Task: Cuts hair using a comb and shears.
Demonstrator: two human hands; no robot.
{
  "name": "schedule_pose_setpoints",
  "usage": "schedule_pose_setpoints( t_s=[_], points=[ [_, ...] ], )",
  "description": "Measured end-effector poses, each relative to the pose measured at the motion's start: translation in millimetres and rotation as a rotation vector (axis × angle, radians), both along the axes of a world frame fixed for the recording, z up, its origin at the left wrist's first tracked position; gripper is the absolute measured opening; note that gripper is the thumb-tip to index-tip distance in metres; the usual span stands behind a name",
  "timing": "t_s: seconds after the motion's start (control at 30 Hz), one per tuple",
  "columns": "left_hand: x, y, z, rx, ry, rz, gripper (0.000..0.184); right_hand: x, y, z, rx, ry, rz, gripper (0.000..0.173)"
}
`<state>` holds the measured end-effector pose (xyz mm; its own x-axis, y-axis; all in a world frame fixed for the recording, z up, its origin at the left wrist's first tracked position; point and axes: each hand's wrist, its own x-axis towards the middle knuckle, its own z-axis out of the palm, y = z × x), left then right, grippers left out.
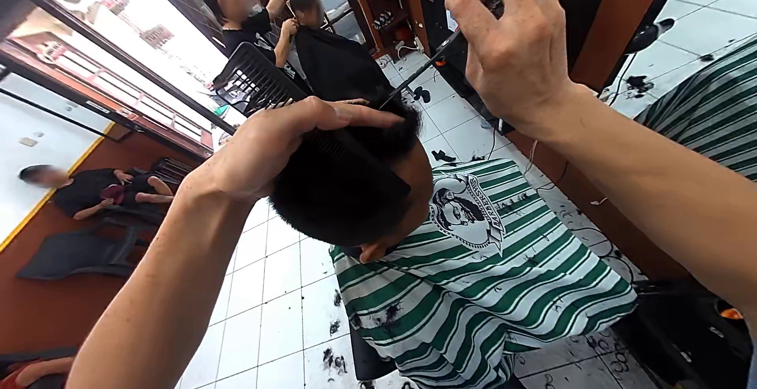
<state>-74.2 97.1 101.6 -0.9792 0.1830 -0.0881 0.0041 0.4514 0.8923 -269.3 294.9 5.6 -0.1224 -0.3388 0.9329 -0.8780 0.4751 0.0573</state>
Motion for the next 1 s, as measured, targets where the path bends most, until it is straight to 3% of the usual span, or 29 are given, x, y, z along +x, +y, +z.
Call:
schedule_pose_setpoints(
  t_s=[1.0],
  points=[
    [1, -2, 0, 0.044, 0.011, 0.040, 0.056, -6, -20, 1, -0.035, -0.031, 0.036, 0.032]
  ],
)
